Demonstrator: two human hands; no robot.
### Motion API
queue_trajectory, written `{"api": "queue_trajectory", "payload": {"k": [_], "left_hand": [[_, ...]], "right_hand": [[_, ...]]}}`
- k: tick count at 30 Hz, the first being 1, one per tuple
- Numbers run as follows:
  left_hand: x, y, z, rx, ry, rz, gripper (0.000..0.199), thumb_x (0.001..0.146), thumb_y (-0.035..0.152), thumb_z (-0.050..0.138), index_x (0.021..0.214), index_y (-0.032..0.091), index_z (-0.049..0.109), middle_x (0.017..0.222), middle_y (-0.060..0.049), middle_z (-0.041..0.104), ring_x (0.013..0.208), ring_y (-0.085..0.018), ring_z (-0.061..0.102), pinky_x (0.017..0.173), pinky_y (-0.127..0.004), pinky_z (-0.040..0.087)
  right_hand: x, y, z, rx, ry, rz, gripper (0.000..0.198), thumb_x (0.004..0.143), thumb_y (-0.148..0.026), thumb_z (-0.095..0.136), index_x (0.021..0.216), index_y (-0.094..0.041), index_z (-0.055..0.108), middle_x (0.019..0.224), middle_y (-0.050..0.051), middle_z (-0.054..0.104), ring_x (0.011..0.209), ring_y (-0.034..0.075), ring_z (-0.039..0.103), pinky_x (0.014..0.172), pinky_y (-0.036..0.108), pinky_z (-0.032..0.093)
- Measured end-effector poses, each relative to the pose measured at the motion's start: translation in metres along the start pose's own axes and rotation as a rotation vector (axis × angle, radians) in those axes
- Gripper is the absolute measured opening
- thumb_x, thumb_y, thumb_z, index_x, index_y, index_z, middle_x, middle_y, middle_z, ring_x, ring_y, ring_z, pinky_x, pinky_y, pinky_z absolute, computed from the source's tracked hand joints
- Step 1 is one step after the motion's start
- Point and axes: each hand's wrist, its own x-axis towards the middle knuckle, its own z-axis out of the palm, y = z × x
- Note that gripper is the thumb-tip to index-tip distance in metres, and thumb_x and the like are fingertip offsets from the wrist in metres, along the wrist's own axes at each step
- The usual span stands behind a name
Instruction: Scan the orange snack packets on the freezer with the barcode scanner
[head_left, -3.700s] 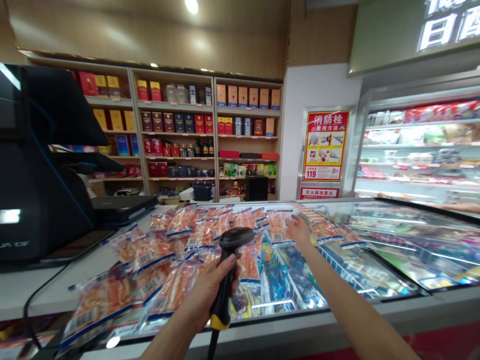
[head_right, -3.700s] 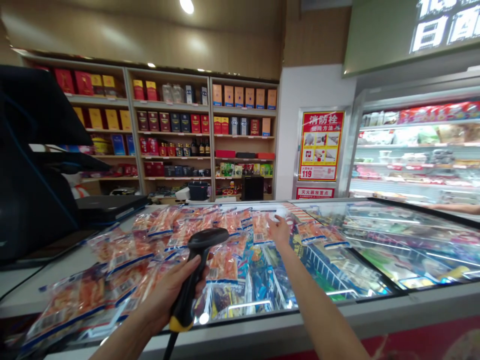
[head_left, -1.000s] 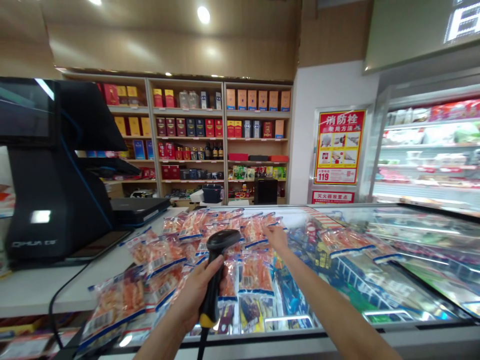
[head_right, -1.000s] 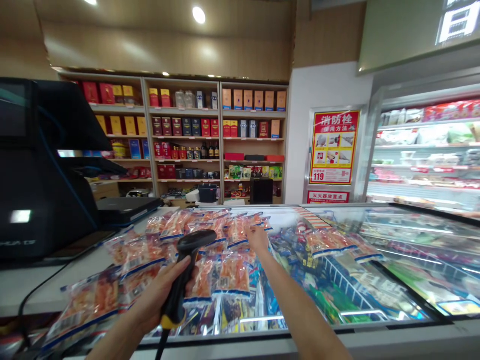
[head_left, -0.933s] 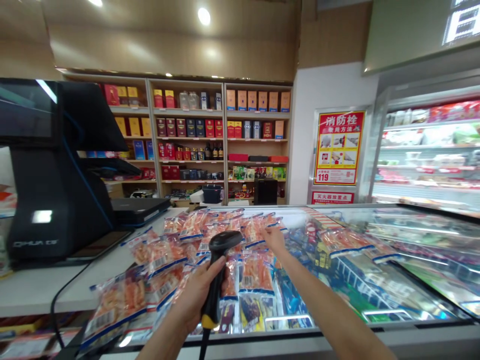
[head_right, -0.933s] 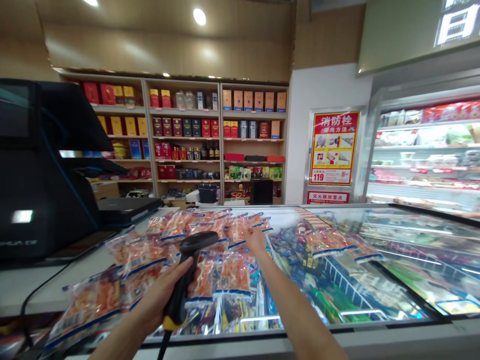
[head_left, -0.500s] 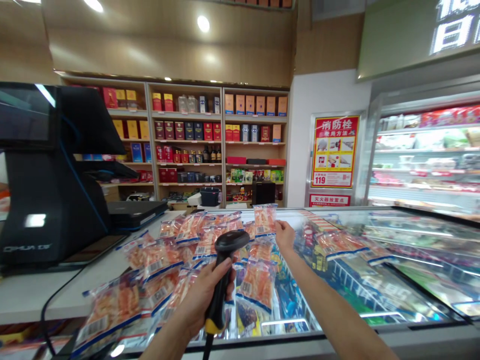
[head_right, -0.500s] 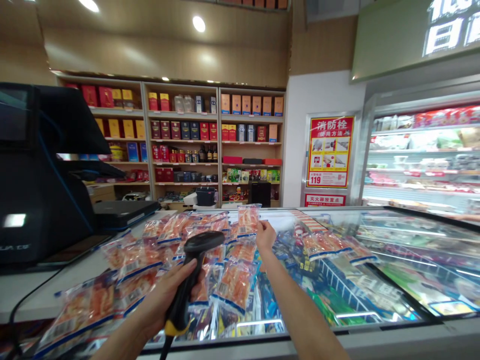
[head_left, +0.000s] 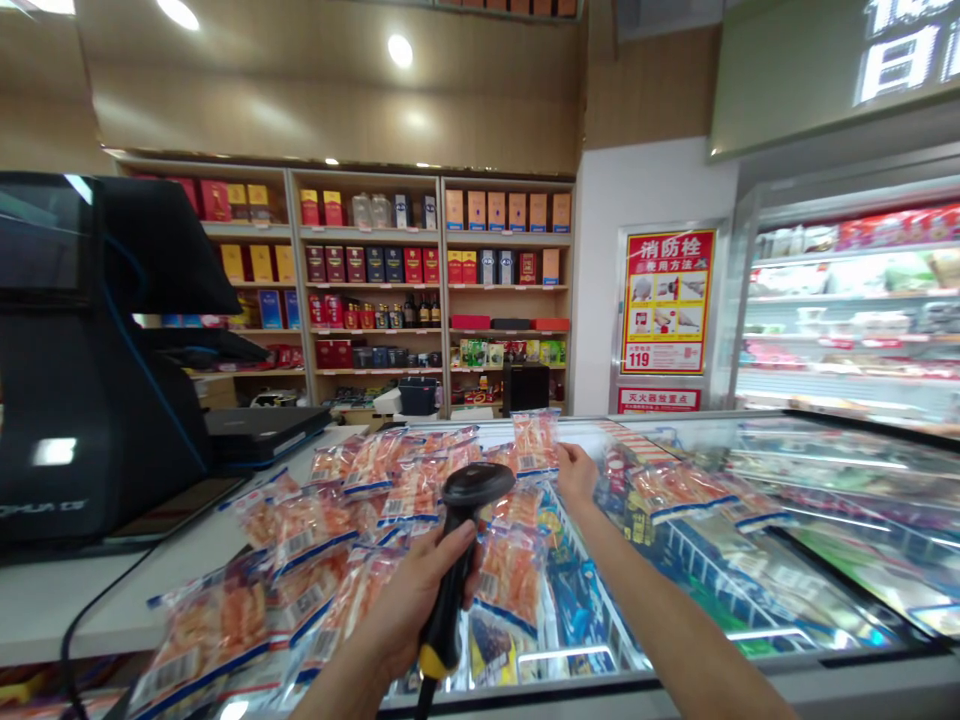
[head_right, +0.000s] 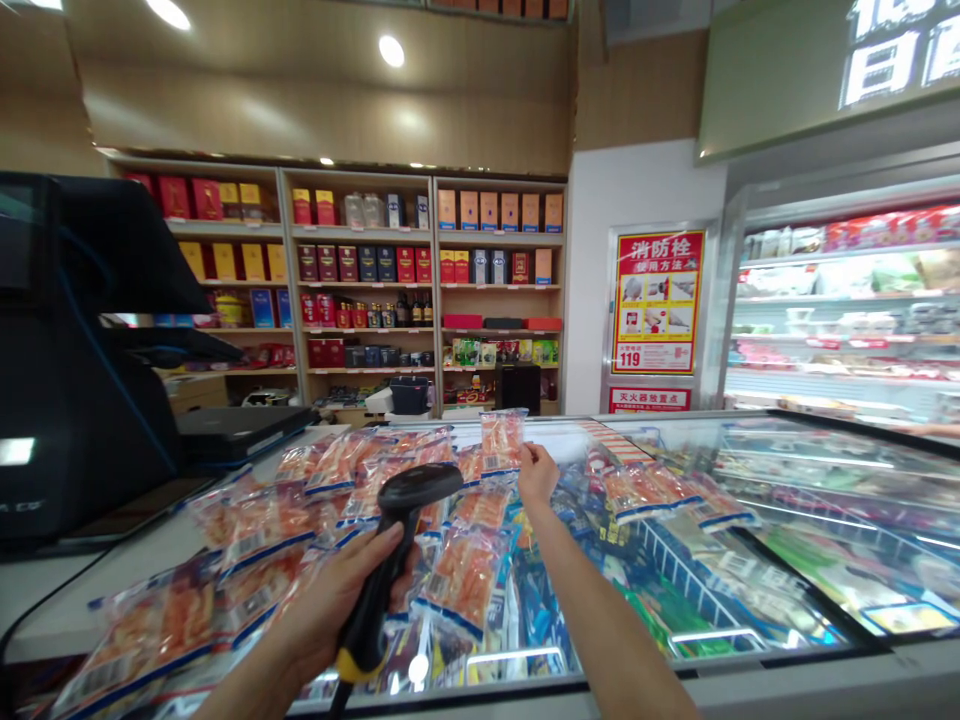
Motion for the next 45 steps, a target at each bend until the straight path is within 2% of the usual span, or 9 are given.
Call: {"api": "queue_trajectory", "payload": {"k": [13,22,26,32,35,38,40,42,45], "left_hand": [[0.007,-0.004,0.001,-0.030,-0.028,-0.015,0.020,0.070,0.035,0.054,0.073,0.016,0.049,0.058,0.003,0.050,0.043,-0.005,0.044,0.042,-0.019,0.033],[0.020,-0.010,0.003,0.001,0.044,-0.034,0.022,0.068,0.036,0.055,0.069,0.015,0.049,0.058,0.003,0.051,0.043,-0.005,0.045,0.041,-0.018,0.034],[0.031,-0.017,0.003,0.005,0.048,-0.029,0.023,0.067,0.036,0.056,0.073,0.015,0.051,0.057,0.003,0.052,0.042,-0.005,0.045,0.040,-0.018,0.035],[0.042,-0.018,0.001,0.004,0.081,-0.026,0.023,0.066,0.037,0.057,0.069,0.015,0.050,0.056,0.002,0.052,0.042,-0.006,0.046,0.040,-0.017,0.036],[0.039,-0.014,-0.001,-0.014,0.122,-0.064,0.022,0.065,0.035,0.059,0.067,0.015,0.051,0.052,0.003,0.051,0.039,-0.005,0.045,0.037,-0.017,0.035],[0.034,-0.011,-0.008,-0.023,0.121,-0.094,0.021,0.066,0.035,0.057,0.071,0.015,0.052,0.048,0.004,0.049,0.037,-0.005,0.043,0.036,-0.017,0.036],[0.030,-0.012,-0.014,-0.026,0.084,-0.090,0.023,0.067,0.037,0.055,0.072,0.015,0.052,0.049,0.004,0.049,0.038,-0.005,0.044,0.036,-0.017,0.036],[0.027,-0.014,-0.020,-0.035,0.046,-0.069,0.023,0.068,0.038,0.055,0.070,0.015,0.051,0.052,0.004,0.050,0.040,-0.005,0.044,0.037,-0.016,0.036],[0.022,-0.016,-0.026,-0.049,0.045,-0.027,0.023,0.068,0.037,0.055,0.071,0.015,0.049,0.059,0.003,0.053,0.042,-0.004,0.045,0.040,-0.017,0.037]], "right_hand": [[0.015,0.014,-0.014,-0.056,0.049,-0.036,0.036,0.067,-0.039,0.040,0.076,-0.013,0.064,0.070,0.009,0.065,0.064,0.019,0.055,0.060,0.026,0.037],[0.045,0.087,-0.068,-0.477,0.014,0.019,0.029,0.070,-0.031,0.041,0.080,-0.015,0.063,0.075,0.009,0.063,0.068,0.019,0.054,0.059,0.027,0.035],[0.053,0.102,-0.086,-0.699,-0.061,0.081,0.028,0.073,-0.030,0.039,0.082,-0.019,0.063,0.078,0.008,0.062,0.069,0.019,0.054,0.058,0.028,0.035],[0.075,0.118,-0.105,-0.865,-0.119,0.155,0.025,0.072,-0.027,0.041,0.081,-0.020,0.063,0.075,0.010,0.060,0.071,0.021,0.054,0.061,0.033,0.037],[0.080,0.118,-0.112,-0.907,-0.007,0.106,0.026,0.072,-0.028,0.041,0.083,-0.018,0.063,0.082,0.012,0.059,0.082,0.025,0.052,0.068,0.038,0.036],[0.070,0.101,-0.106,-0.843,0.151,-0.019,0.029,0.071,-0.032,0.042,0.088,-0.017,0.061,0.094,0.012,0.057,0.092,0.027,0.047,0.074,0.041,0.034],[0.052,0.083,-0.092,-0.730,0.058,-0.062,0.029,0.071,-0.036,0.043,0.083,-0.017,0.062,0.088,0.011,0.058,0.086,0.025,0.050,0.072,0.039,0.036],[0.027,0.064,-0.075,-0.551,-0.207,-0.030,0.030,0.068,-0.040,0.046,0.064,-0.016,0.062,0.070,0.008,0.060,0.072,0.021,0.054,0.066,0.034,0.039],[-0.016,0.043,-0.051,-0.228,-0.619,0.187,0.039,0.060,-0.051,0.052,0.041,-0.017,0.056,0.043,0.005,0.055,0.048,0.016,0.051,0.050,0.028,0.039]]}}
